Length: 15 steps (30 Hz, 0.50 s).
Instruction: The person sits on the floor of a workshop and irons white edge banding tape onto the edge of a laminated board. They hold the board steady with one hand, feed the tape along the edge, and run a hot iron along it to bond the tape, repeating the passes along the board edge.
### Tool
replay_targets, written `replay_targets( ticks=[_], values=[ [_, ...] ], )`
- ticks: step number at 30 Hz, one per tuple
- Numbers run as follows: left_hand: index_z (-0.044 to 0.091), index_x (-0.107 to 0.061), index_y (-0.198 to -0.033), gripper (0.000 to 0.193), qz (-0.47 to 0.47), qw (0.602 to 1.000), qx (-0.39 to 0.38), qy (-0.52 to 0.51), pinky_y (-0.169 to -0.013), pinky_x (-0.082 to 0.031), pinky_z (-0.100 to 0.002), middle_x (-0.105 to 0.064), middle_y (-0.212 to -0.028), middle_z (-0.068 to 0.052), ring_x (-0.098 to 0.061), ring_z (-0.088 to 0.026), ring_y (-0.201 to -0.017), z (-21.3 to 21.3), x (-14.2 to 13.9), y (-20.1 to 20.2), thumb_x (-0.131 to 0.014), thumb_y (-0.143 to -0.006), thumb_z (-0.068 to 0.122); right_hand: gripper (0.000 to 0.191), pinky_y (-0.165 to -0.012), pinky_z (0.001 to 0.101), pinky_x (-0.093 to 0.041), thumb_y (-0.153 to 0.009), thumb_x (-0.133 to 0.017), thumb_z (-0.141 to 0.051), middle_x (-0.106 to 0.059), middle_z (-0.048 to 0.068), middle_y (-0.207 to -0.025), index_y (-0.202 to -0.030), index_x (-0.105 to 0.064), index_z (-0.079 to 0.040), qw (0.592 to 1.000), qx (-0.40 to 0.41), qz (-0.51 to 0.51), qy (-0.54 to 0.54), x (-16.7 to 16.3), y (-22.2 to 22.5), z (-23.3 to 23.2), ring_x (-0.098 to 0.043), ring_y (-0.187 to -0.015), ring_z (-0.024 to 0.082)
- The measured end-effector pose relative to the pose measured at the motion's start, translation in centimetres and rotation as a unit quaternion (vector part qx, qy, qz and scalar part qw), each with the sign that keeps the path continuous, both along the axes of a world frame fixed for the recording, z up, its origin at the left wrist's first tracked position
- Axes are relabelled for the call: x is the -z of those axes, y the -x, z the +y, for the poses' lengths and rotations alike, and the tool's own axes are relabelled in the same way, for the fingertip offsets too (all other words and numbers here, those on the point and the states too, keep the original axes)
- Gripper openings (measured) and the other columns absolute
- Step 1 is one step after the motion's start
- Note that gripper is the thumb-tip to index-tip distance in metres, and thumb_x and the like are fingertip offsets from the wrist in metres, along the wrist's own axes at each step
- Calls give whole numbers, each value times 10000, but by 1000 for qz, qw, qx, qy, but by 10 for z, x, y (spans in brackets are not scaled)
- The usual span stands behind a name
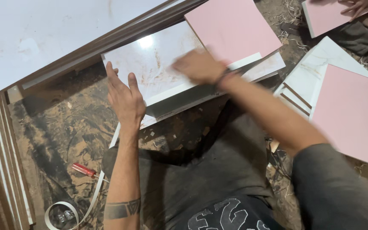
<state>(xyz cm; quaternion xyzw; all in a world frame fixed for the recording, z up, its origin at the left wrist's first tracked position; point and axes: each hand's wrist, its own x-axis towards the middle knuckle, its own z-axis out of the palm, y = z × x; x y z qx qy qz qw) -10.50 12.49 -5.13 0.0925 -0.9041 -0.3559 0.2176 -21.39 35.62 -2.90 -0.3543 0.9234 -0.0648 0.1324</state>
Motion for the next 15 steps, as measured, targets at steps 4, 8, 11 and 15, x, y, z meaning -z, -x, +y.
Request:
replay_targets(
  ticks=[4,8,11,15],
  values=[
    [44,-313,-1573,618,-85,992,4,-96,-1091,-403,-541,-584,-1390,-250,-566,-382,-1305,5,-1,-5,-374,-1101,439,470,-971,635,-409,-1041,-327,-385,-677,118,-1249,-1359,-635,-225,976,160,77,-129,-16,27,131,-616,-1148,297],
    [57,-432,-1511,592,-74,977,11,-199,-1137,-434,-477,-604,-1378,-209,-582,-327,-1301,6,19,-19,-393,-1097,478,619,-882,518,-499,-1021,-290,-582,-658,152,-1266,-1321,-623,-155,835,407,-148,339,26,28,172,-624,-1098,244],
    [48,-440,-1485,669,-62,884,-32,-462,-1158,-341,-432,-502,-1500,-174,-445,-291,-1419,5,54,-53,-405,-1042,548,702,-859,439,-568,-994,-311,-690,-631,170,-1311,-1346,-570,-141,635,506,-288,509,72,-8,199,-652,-1096,220],
    [-42,-412,-1484,744,-202,711,-40,-673,-1075,-428,-419,-504,-1479,-199,-514,-288,-1329,17,111,-125,-470,-1041,554,654,-801,411,-457,-1073,-497,-521,-567,227,-1469,-1482,-430,-15,583,513,-418,471,123,-82,226,-604,-1111,244]
  ],
)
